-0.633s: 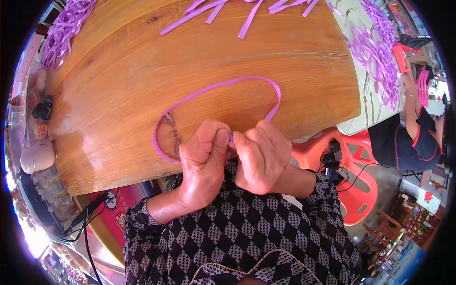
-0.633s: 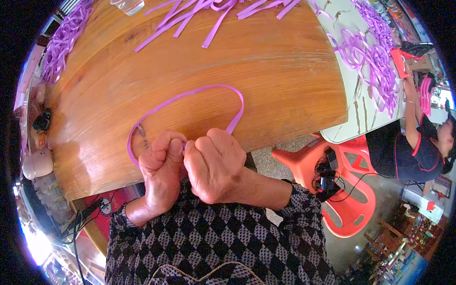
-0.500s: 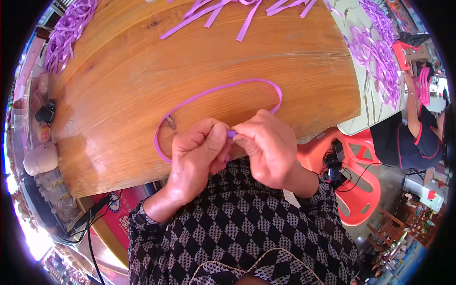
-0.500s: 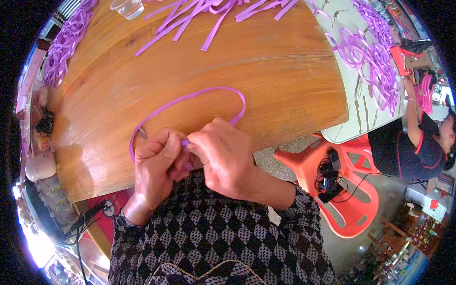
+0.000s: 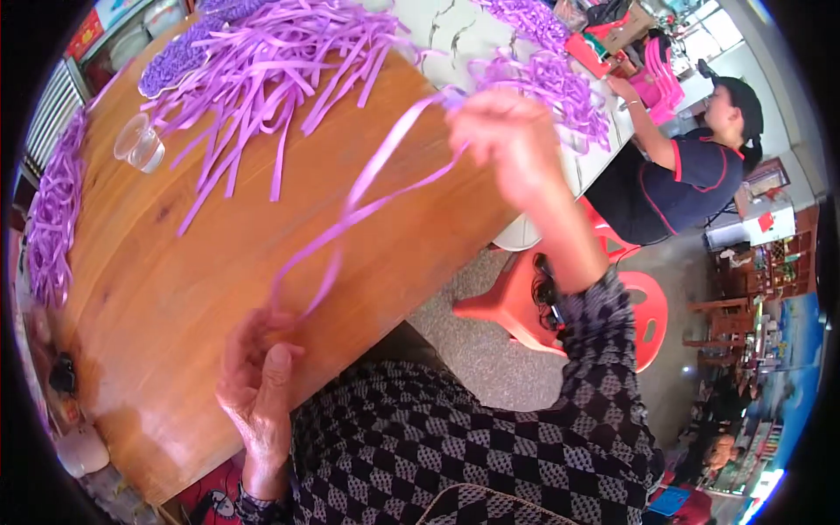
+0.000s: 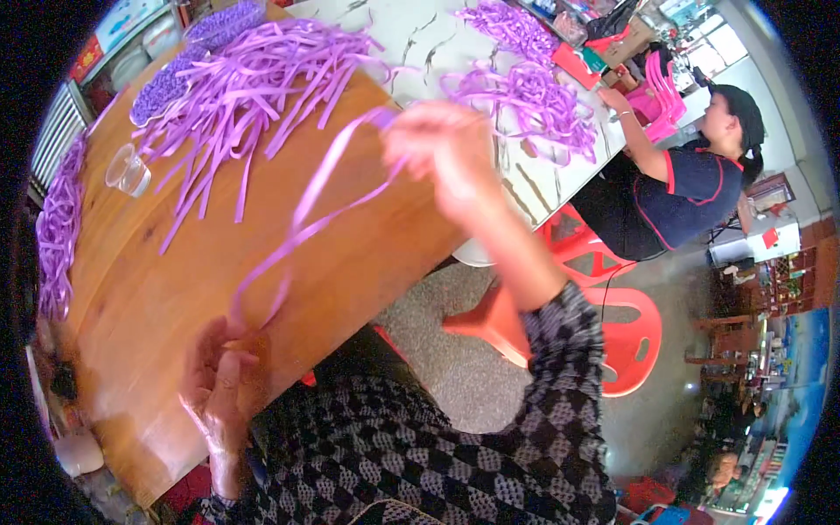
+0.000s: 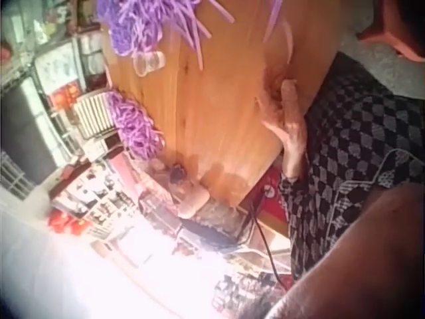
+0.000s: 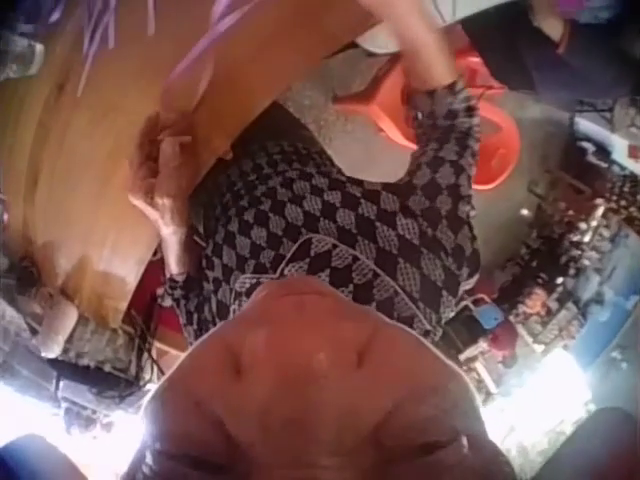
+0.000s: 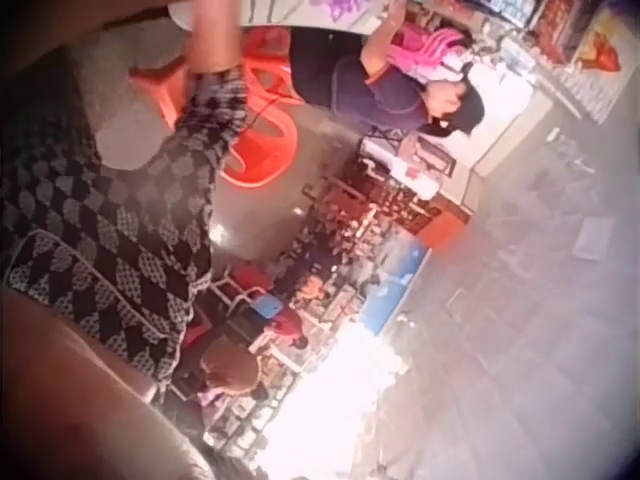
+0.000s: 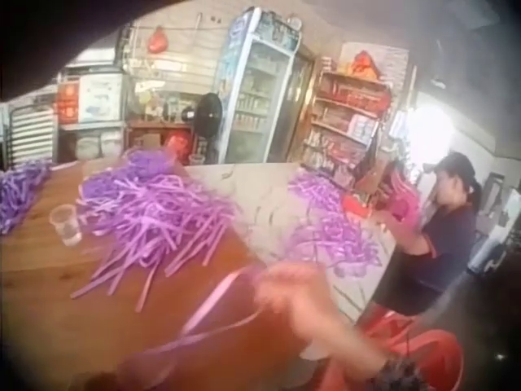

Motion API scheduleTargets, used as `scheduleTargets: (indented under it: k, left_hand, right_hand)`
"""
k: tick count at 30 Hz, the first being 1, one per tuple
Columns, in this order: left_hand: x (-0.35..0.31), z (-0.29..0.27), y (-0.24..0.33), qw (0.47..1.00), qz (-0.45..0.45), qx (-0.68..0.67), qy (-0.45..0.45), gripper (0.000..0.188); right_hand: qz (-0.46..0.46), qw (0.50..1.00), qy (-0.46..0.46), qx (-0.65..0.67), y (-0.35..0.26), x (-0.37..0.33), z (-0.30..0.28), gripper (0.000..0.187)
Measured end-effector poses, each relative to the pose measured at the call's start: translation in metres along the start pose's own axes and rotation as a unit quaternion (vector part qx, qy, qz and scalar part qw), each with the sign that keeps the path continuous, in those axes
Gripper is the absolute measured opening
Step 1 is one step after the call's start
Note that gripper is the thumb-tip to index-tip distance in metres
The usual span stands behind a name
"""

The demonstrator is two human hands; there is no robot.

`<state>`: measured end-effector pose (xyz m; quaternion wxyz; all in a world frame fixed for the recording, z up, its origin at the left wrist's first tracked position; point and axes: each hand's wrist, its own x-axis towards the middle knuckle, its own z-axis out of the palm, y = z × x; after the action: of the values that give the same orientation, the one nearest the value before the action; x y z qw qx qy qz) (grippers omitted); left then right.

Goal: The person ties a series of knots in a purple ribbon by hand, pulling the ribbon taut and looping it around itself. They repeat this process along the length of the ribbon, occasionally smoothing the material and repositioning their grip between each knot.

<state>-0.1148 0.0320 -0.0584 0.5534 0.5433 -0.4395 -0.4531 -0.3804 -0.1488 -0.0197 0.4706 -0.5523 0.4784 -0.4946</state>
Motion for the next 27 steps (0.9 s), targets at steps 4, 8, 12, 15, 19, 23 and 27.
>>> scheduleTargets:
  k: [4,8,12,15,19,23,27]
  left_hand:
    - [0.000,0.004,-0.005,0.994,-0.067,-0.063,-0.057,0.030]
    - [0.003,0.005,-0.010,0.994,-0.070,-0.059,-0.066,0.028]
    - [0.002,0.011,-0.007,0.992,-0.090,-0.059,-0.071,0.028]
    - [0.004,0.010,-0.010,0.990,-0.102,-0.047,-0.082,0.029]
    - [0.007,0.012,-0.014,0.993,-0.095,-0.051,-0.054,0.027]
    - [0.008,0.006,-0.017,0.992,-0.095,-0.046,-0.064,0.028]
    - [0.013,0.004,-0.016,0.990,-0.114,-0.041,-0.078,0.027]
  right_hand:
    - [-0.104,0.979,0.160,-0.072,-0.025,0.080,-0.101,0.016]
    - [-0.094,0.963,0.212,-0.136,-0.038,0.127,-0.141,0.021]
    - [-0.215,0.626,0.247,-0.707,-0.009,0.146,-0.182,0.027]
    - [-0.299,0.603,0.214,-0.708,0.011,0.134,-0.157,0.026]
    - [-0.232,0.868,0.025,-0.439,0.034,0.116,-0.059,0.019]
    - [-0.227,0.907,-0.127,-0.332,0.044,0.100,0.039,0.020]
    - [-0.364,0.806,-0.139,-0.446,0.049,0.101,0.084,0.019]
